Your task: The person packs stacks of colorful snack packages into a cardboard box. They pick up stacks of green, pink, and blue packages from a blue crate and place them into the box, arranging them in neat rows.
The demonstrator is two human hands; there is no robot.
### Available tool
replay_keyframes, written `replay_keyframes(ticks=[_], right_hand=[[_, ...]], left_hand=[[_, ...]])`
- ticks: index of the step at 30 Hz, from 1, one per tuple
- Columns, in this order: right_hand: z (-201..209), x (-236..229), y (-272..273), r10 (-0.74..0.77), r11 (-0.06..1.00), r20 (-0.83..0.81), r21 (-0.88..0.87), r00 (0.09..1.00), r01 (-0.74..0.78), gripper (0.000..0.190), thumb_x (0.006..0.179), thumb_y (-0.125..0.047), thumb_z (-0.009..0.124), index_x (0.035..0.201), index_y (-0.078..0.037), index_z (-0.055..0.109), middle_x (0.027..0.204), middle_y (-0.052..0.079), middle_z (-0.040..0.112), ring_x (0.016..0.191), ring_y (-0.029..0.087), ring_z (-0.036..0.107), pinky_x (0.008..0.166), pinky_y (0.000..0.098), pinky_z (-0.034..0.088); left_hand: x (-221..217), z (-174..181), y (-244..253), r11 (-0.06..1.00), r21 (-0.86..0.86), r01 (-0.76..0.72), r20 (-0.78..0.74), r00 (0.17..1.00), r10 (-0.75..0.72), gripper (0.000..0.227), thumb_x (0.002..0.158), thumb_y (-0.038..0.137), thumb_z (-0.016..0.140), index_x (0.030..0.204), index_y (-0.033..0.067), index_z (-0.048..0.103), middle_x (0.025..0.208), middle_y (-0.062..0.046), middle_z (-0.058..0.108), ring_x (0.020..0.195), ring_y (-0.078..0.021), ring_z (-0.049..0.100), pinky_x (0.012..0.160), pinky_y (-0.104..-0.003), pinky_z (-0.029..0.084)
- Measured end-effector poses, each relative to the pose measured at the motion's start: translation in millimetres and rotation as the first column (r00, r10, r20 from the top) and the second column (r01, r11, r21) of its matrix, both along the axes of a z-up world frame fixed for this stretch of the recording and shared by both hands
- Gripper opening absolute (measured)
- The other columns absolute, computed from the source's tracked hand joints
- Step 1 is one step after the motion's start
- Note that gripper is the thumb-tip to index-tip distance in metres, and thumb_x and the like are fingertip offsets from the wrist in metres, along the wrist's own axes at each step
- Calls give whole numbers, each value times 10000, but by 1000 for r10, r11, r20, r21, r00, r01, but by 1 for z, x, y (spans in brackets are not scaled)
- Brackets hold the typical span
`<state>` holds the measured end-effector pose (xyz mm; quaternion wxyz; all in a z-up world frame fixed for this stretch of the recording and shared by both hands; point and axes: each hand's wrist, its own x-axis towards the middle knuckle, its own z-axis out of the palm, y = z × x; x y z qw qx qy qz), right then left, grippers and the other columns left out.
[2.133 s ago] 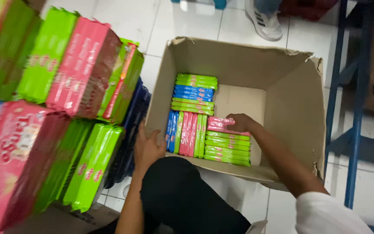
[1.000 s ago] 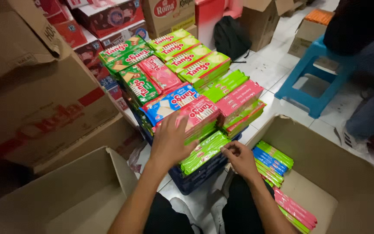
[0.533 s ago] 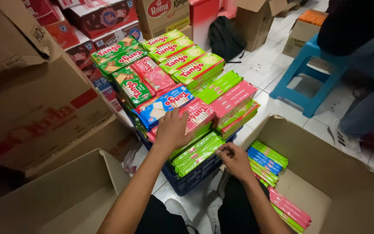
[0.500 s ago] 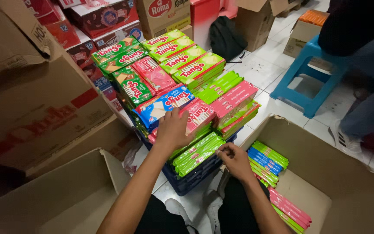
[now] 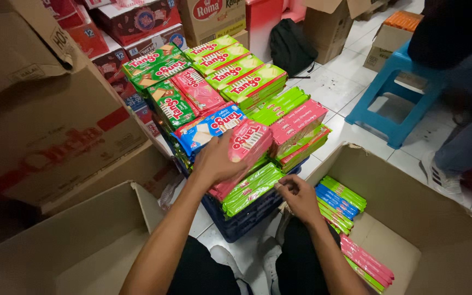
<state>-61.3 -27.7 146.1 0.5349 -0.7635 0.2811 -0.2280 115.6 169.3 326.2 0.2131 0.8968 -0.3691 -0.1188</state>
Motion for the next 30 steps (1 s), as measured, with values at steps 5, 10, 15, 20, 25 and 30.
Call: replay_keyframes(ticks=[5, 10, 15, 20, 25, 30], right_hand=[[26, -12, 10, -64, 929, 249, 369, 966, -33, 383, 916, -199, 779, 1248, -47, 663, 991, 210, 688, 830, 271, 737, 743, 352, 644], [139, -48, 46, 121, 832, 469, 433, 875, -347, 1097, 704, -609, 725, 1618, -255, 232, 1390, 163, 568, 1189, 252, 635, 919, 490, 597], [151, -61, 29, -53, 919, 409, 376, 911, -115, 1151, 763, -369, 797, 1666, -285, 88, 1248, 208, 636, 1024, 255, 686, 780, 376, 637], [131, -97, -23, -251, 938, 374, 323, 893, 129, 1216, 743, -151, 864, 1680, -208, 91, 1105, 260, 662, 909, 300, 707, 759, 384, 646], [61, -174, -111, -414, 883, 337, 375, 846, 282, 1103, 789, -53, 794, 1663, -302, 169, 989, 175, 692, 719, 261, 724, 523, 366, 633], [-1, -271, -172, -544, 822, 183, 314, 819, 476, 1111, 776, -63, 802, 1666, -305, 182, 1129, 223, 690, 837, 301, 720, 619, 395, 633]], left_hand=[[-22, 8, 4, 954, -299, -37, -136, 991, -4, 1034, 689, 597, 794, 1553, 168, 421, 1327, -263, 599, 1317, -490, 556, 1081, -554, 467], [-83, 25, -14, 839, -544, -14, -187, 977, -106, 949, 686, 384, 822, 1501, 55, 464, 1376, -347, 564, 1370, -512, 495, 1155, -573, 393], [-113, 14, -54, 825, -560, 83, -151, 968, -199, 909, 741, 344, 777, 1548, 112, 429, 1341, -318, 553, 1346, -509, 502, 1121, -558, 406], [-124, -16, -104, 684, -646, 339, -58, 871, -487, 674, 890, 205, 622, 1516, 16, 463, 1326, -340, 563, 1342, -511, 507, 1157, -531, 369], [-121, -95, -153, 656, -653, 378, -305, 661, -685, 615, 986, 196, 546, 1557, 19, 402, 1374, -377, 535, 1323, -553, 519, 1100, -596, 432], [-81, -240, -158, 710, -317, 629, -56, 734, -676, 399, 970, 256, 674, 1334, 93, 672, 1319, -209, 656, 1341, -388, 579, 1170, -483, 401]])
